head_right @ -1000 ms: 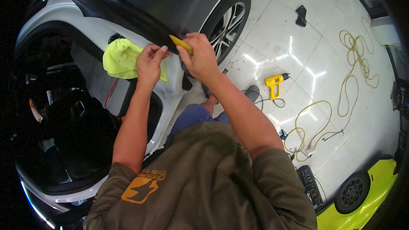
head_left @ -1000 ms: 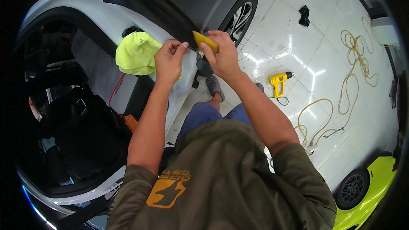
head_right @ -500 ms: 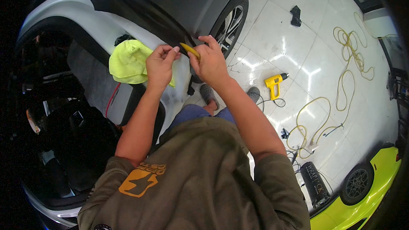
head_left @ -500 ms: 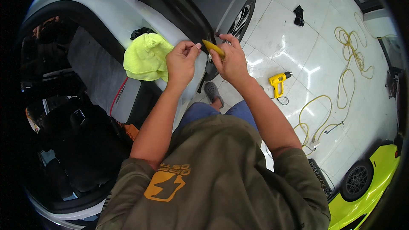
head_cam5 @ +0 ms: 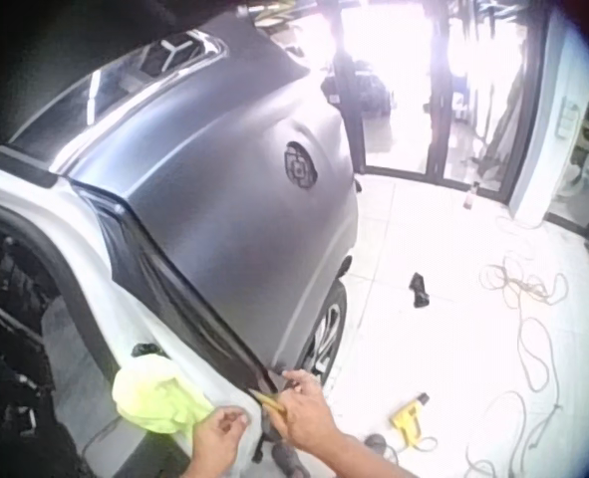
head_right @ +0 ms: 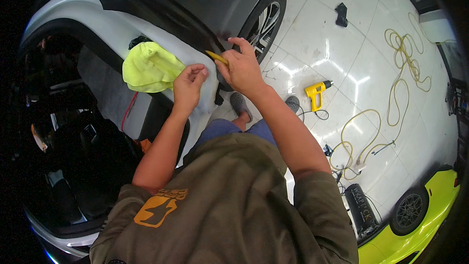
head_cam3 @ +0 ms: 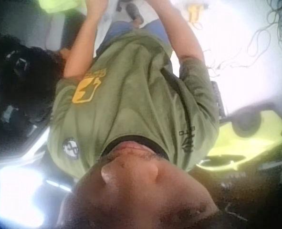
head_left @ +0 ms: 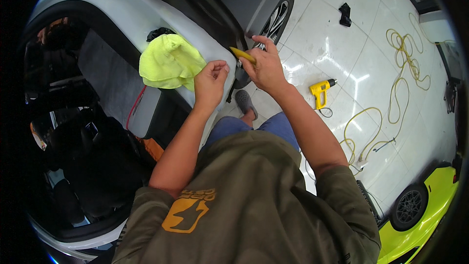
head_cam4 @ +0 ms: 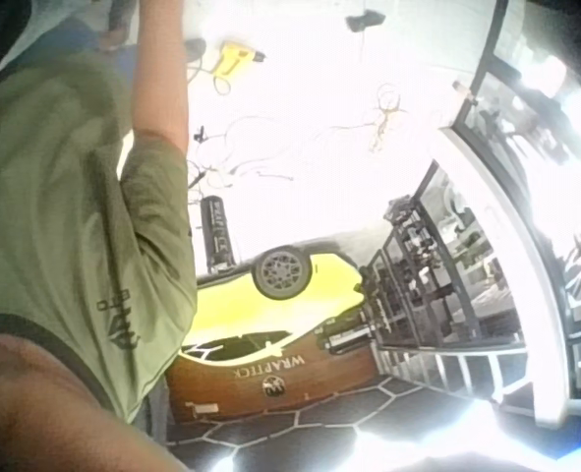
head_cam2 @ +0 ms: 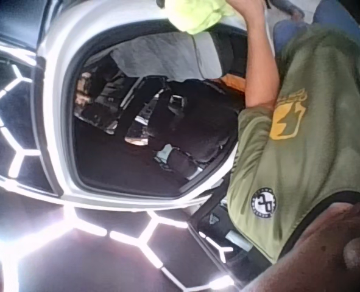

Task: The person applies a matte vinyl wrap to the rear quarter panel of a silver car. They use a heat gun to warm the material, a squeegee to smooth it, and a knife to trim the edges and cut around the fuel door. The person also wipes the surface with a cloth.

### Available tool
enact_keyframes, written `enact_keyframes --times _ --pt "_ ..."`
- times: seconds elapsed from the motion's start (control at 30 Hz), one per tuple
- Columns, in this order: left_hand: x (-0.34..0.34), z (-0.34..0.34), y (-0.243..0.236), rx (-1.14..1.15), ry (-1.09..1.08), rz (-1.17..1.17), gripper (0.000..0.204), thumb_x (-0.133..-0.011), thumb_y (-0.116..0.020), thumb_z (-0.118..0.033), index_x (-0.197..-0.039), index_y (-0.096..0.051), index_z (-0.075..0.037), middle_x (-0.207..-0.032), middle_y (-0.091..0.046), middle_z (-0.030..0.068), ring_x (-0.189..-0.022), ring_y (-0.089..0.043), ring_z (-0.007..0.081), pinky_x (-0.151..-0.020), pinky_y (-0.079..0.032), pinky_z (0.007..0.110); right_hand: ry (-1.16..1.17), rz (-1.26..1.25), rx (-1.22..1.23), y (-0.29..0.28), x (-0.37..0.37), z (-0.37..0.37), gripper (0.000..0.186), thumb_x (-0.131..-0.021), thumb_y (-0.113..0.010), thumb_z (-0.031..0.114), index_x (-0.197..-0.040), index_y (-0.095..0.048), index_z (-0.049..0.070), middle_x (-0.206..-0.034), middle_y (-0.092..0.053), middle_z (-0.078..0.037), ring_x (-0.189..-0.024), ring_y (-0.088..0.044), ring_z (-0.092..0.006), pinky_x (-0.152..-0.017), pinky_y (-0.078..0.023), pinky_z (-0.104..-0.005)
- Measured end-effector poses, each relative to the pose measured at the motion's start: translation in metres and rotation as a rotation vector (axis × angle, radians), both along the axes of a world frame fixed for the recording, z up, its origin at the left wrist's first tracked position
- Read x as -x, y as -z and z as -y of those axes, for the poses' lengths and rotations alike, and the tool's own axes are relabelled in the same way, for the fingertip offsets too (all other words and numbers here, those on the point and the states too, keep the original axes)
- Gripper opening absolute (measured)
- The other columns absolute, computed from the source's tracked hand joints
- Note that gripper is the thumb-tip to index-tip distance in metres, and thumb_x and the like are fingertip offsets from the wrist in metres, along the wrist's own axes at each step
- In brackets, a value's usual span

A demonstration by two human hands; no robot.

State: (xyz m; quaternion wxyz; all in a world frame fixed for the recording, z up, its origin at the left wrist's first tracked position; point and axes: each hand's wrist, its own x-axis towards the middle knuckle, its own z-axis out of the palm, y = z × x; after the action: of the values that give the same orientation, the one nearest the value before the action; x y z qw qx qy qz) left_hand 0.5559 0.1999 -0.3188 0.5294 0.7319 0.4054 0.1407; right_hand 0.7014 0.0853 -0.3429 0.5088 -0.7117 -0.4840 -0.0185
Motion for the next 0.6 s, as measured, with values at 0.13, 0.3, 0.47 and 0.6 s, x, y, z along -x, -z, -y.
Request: enact_keyframes --times 0.13,0.3,0.47,0.6 --pt "0.004 0.01 0.01 -0.163 0.019 -0.077 0.021 -0.089 -0.069 -0.011 -0.104 -0.064 0.004 -0.092 -0.068 0.0087 -0.082 -0.065 0.0148 -0.077 -0.052 0.027 0.036 -0.339 -0.038 0.007 0.0 0.016 0.014 -0.085 -0.07 0.015 -0.091 -0.067 0.003 -0.087 -0.066 -0.012 -0.102 -0.059 -0.0327 -0.084 -0.048 -0.0413" --pt "-0.012 0.022 0.014 -0.617 0.107 -0.204 0.023 -0.084 -0.074 -0.018 -0.092 -0.066 0.002 -0.081 -0.067 0.0135 -0.071 -0.065 0.0223 -0.066 -0.051 0.033 0.09 -0.627 0.062 0.031 -0.003 0.048 0.017 -0.086 -0.069 0.016 -0.096 -0.066 0.003 -0.088 -0.065 -0.013 -0.082 -0.063 -0.0297 -0.073 -0.05 -0.0381" --pt "-0.026 0.02 0.014 -0.746 0.104 -0.329 0.022 -0.084 -0.072 -0.019 -0.081 -0.063 0.001 -0.074 -0.065 0.0147 -0.065 -0.063 0.0287 -0.061 -0.048 0.038 -0.08 -0.491 -0.002 0.047 0.001 0.039 0.015 -0.087 -0.067 0.012 -0.099 -0.065 0.004 -0.091 -0.065 -0.012 -0.085 -0.062 -0.0317 -0.075 -0.05 -0.0384" --pt "-0.019 0.02 0.019 -0.748 0.144 -0.309 0.019 -0.085 -0.07 -0.016 -0.081 -0.063 0.001 -0.074 -0.065 0.0148 -0.064 -0.063 0.0293 -0.061 -0.049 0.038 -0.16 -0.248 -0.077 0.057 -0.014 0.022 0.017 -0.084 -0.066 0.009 -0.099 -0.063 0.004 -0.099 -0.065 -0.012 -0.093 -0.061 -0.0316 -0.08 -0.049 -0.0392"
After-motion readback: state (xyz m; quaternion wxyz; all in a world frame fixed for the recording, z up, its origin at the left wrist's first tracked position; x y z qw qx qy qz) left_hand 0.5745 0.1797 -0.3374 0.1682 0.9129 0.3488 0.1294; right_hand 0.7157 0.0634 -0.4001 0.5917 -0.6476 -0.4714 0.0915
